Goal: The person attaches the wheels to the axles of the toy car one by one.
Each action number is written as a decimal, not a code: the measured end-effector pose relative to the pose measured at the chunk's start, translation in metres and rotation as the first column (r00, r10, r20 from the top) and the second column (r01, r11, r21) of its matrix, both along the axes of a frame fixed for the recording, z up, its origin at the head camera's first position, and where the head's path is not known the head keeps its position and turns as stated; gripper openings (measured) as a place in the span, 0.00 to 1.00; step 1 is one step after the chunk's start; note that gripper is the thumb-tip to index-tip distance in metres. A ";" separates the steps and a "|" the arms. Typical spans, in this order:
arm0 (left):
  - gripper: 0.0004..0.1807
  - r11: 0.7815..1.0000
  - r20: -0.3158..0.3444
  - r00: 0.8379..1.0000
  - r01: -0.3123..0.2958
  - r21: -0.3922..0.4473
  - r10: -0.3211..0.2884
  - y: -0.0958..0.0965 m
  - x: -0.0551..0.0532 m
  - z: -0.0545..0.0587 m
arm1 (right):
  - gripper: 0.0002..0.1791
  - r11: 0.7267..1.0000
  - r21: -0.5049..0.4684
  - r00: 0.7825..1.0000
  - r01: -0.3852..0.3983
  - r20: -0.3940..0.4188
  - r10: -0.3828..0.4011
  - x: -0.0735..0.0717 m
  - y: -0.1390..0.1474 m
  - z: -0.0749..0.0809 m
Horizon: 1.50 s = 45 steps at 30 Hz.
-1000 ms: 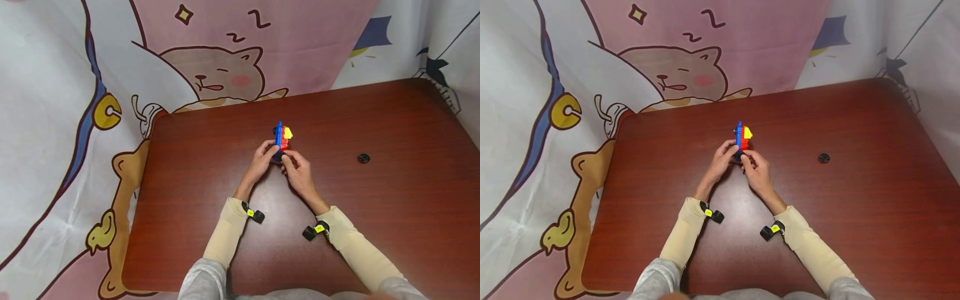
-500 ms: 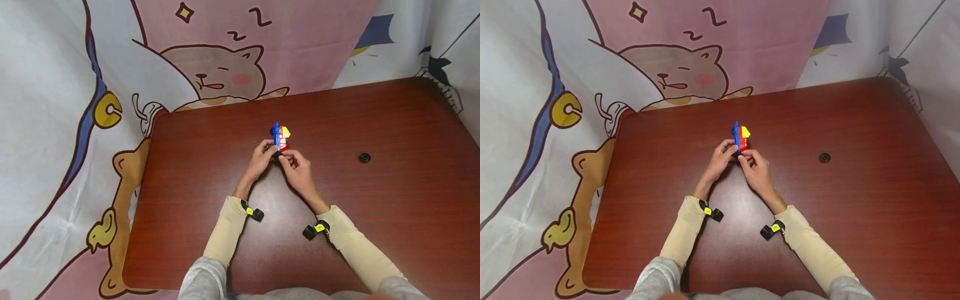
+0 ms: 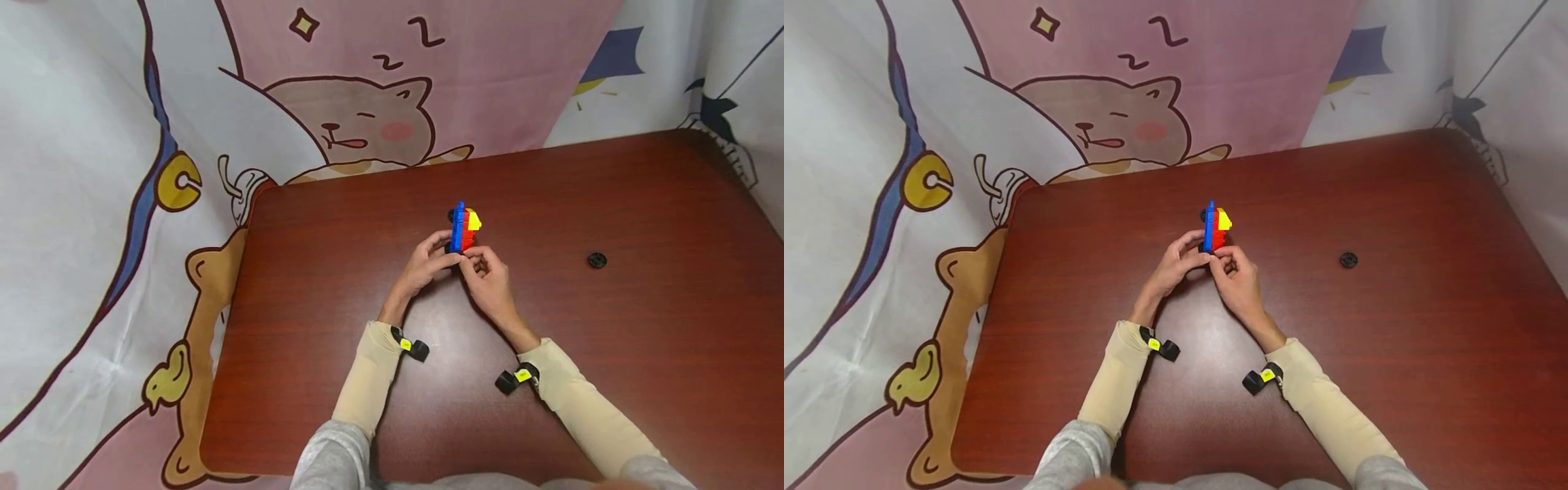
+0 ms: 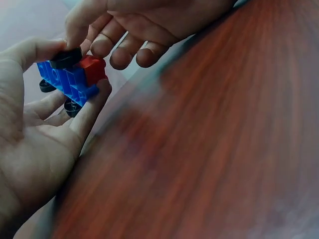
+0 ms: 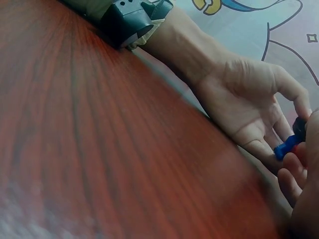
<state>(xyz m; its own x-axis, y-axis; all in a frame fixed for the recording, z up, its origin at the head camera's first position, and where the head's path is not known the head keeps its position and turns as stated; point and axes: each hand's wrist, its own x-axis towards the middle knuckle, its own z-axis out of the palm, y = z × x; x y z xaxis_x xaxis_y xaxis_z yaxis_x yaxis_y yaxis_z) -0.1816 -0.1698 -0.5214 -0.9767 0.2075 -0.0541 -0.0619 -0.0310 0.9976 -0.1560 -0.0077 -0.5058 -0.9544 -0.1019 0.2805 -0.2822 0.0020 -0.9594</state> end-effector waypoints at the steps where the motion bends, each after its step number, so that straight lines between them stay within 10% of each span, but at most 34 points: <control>1: 0.26 1.000 0.009 1.000 0.010 0.002 -0.010 0.000 0.001 0.000 | 0.14 1.000 -0.022 1.000 -0.010 0.017 0.011 0.000 0.001 -0.001; 27: 0.28 0.982 0.125 0.990 0.035 0.186 -0.059 0.004 -0.001 -0.001 | 0.10 0.991 -0.130 0.999 -0.036 0.028 0.040 -0.005 0.003 -0.004; 37: 0.20 0.944 0.126 0.992 -0.018 0.330 -0.025 0.004 0.002 0.005 | 0.20 0.993 -0.114 0.972 -0.030 0.228 0.055 -0.007 0.004 0.005; 45: 0.17 0.948 0.192 0.981 -0.053 0.315 -0.009 0.008 -0.001 0.003 | 0.18 0.999 -0.044 0.970 -0.026 0.239 0.036 -0.005 0.005 0.005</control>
